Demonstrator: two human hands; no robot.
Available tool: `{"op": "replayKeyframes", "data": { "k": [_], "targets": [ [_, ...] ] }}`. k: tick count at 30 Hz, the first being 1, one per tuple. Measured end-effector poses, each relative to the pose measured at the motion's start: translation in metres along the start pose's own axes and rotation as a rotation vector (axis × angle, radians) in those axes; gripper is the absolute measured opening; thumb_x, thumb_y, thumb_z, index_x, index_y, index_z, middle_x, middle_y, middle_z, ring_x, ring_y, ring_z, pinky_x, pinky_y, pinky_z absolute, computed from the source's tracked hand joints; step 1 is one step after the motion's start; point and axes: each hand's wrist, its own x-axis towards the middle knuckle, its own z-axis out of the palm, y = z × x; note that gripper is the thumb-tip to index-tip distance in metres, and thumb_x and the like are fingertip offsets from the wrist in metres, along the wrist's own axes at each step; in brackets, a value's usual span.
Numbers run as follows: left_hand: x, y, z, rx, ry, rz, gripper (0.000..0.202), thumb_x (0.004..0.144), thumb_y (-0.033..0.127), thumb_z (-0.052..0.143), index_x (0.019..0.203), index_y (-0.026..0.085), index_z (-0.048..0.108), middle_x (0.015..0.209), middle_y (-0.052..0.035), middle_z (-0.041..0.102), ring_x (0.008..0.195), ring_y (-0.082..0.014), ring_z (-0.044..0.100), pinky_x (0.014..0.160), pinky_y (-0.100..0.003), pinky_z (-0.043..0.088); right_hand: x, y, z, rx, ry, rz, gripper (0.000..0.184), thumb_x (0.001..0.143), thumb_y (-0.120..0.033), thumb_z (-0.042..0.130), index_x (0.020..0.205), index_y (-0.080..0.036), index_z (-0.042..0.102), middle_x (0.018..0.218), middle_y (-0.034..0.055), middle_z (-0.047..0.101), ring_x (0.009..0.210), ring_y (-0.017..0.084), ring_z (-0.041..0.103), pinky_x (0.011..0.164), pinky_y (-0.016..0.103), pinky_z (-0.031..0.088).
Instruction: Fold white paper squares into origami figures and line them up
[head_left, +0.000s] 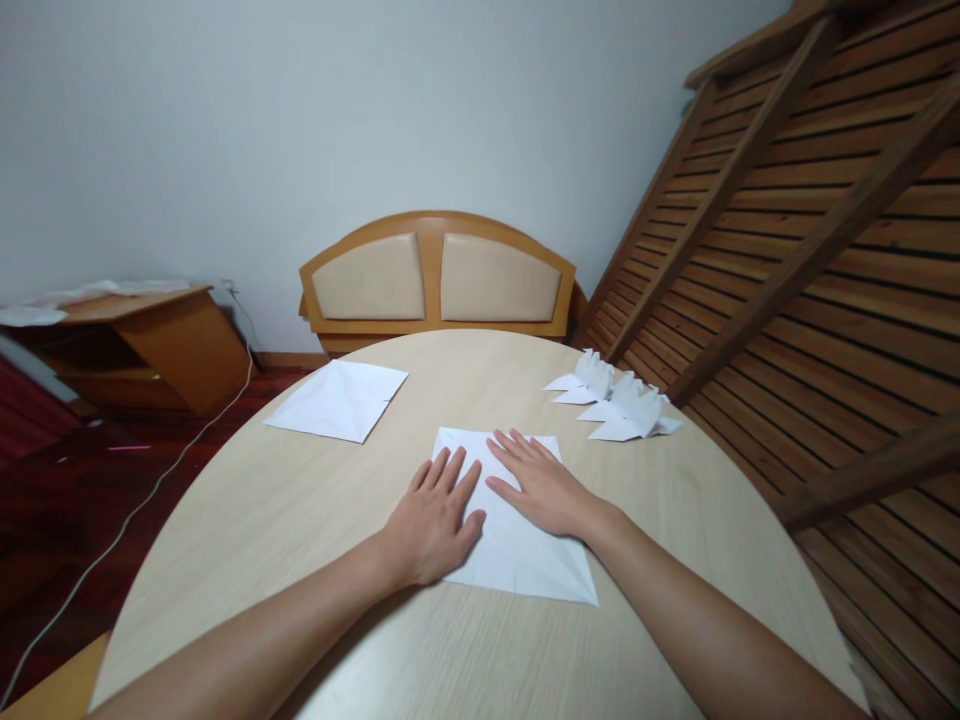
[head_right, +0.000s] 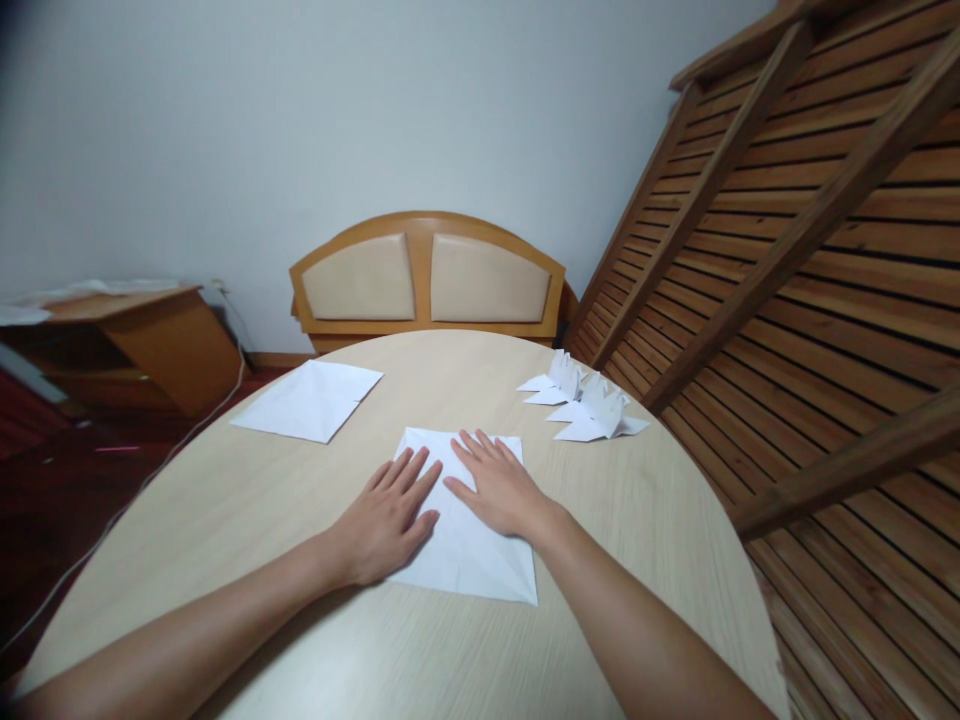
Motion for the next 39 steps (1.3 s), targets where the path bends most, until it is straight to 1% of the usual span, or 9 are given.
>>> {"op": "replayKeyframes", "data": {
  "k": [3, 6, 10, 14, 20, 23, 27, 33, 39],
  "targets": [
    [0.0, 0.001, 0.002, 0.01, -0.002, -0.038, 0.066, 0.099, 0.048, 0.039, 0.156, 0.015, 0.032, 0.163, -0.0172, 0.021, 0.151, -0.0385, 0.016, 0.119, -0.056, 0.023, 0.0, 0.011, -0.005, -0.068, 0.098, 0.108, 0.068, 0.1, -0.057, 0.037, 0.155, -0.016, 0.036, 0.162, 0.0136, 0.029, 0.152, 0.032, 0.019, 0.122, 0.056, 0.017],
    [0.002, 0.001, 0.003, 0.026, 0.021, -0.092, 0.066, 0.099, 0.048, 0.039, 0.156, 0.015, 0.031, 0.163, -0.017, 0.022, 0.151, -0.0385, 0.017, 0.119, -0.056, 0.023, -0.002, 0.002, -0.007, -0.1, 0.192, 0.06, 0.063, 0.102, -0.051, 0.036, 0.152, -0.013, 0.04, 0.161, 0.0143, 0.031, 0.152, 0.029, 0.018, 0.124, 0.053, 0.014],
    [0.004, -0.003, 0.004, 0.045, 0.034, -0.143, 0.066, 0.099, 0.049, 0.038, 0.156, 0.015, 0.032, 0.163, -0.0178, 0.024, 0.15, -0.0389, 0.019, 0.119, -0.057, 0.022, -0.006, -0.018, -0.003, -0.006, 0.052, -0.138, 0.064, 0.101, -0.058, 0.034, 0.156, -0.024, 0.033, 0.163, 0.0047, 0.029, 0.153, 0.025, 0.019, 0.125, 0.05, 0.015],
    [0.006, -0.017, 0.0, 0.067, 0.01, -0.129, 0.067, 0.1, 0.053, 0.035, 0.156, 0.017, 0.033, 0.163, -0.0163, 0.025, 0.15, -0.0382, 0.02, 0.119, -0.058, 0.023, -0.005, -0.013, 0.002, 0.025, -0.031, -0.094, 0.072, 0.098, -0.066, 0.037, 0.157, -0.025, 0.031, 0.164, 0.0056, 0.024, 0.153, 0.028, 0.016, 0.124, 0.052, 0.017],
    [0.008, -0.054, -0.01, 0.116, -0.008, -0.131, 0.061, 0.101, 0.047, 0.039, 0.151, 0.013, 0.039, 0.159, -0.0198, 0.032, 0.148, -0.0377, 0.029, 0.117, -0.059, 0.027, 0.001, 0.005, 0.0, 0.019, 0.002, -0.059, 0.064, 0.098, -0.062, 0.042, 0.153, -0.029, 0.04, 0.163, 0.0069, 0.028, 0.152, 0.03, 0.021, 0.123, 0.054, 0.018],
    [0.01, -0.07, -0.013, 0.091, 0.116, 0.014, 0.055, 0.1, 0.037, 0.044, 0.149, 0.014, 0.04, 0.162, -0.0179, 0.028, 0.151, -0.0338, 0.022, 0.119, -0.055, 0.027, 0.002, 0.002, -0.004, 0.001, 0.063, -0.069, 0.056, 0.098, -0.056, 0.047, 0.146, -0.026, 0.051, 0.158, 0.0099, 0.039, 0.148, 0.03, 0.032, 0.121, 0.054, 0.021],
    [0.011, -0.078, -0.015, -0.018, 0.092, 0.278, 0.044, 0.103, 0.026, 0.037, 0.146, 0.024, 0.046, 0.154, -0.0119, 0.045, 0.142, -0.0259, 0.043, 0.116, -0.049, 0.035, -0.003, -0.005, -0.015, 0.025, 0.092, -0.161, 0.047, 0.098, -0.05, 0.05, 0.137, -0.025, 0.06, 0.15, 0.0097, 0.051, 0.142, 0.028, 0.041, 0.119, 0.05, 0.029],
    [0.013, -0.079, -0.02, -0.081, 0.108, 0.278, 0.039, 0.104, 0.028, 0.038, 0.138, 0.023, 0.056, 0.148, -0.0129, 0.052, 0.138, -0.0273, 0.047, 0.115, -0.051, 0.035, -0.018, -0.004, -0.025, 0.131, -0.156, -0.24, 0.101, 0.071, -0.073, 0.072, 0.154, -0.026, 0.038, 0.163, 0.0093, 0.029, 0.151, 0.035, 0.022, 0.123, 0.055, 0.014],
    [0.007, -0.072, -0.043, -0.312, -0.016, 0.363, 0.046, 0.096, 0.044, 0.057, 0.136, 0.021, 0.058, 0.139, -0.0106, 0.061, 0.13, -0.0249, 0.056, 0.111, -0.041, 0.042, -0.017, 0.0, -0.024, 0.099, -0.159, -0.229, 0.097, 0.075, -0.069, 0.069, 0.155, -0.024, 0.036, 0.163, 0.0092, 0.028, 0.151, 0.034, 0.021, 0.124, 0.054, 0.013]
  ]
}}
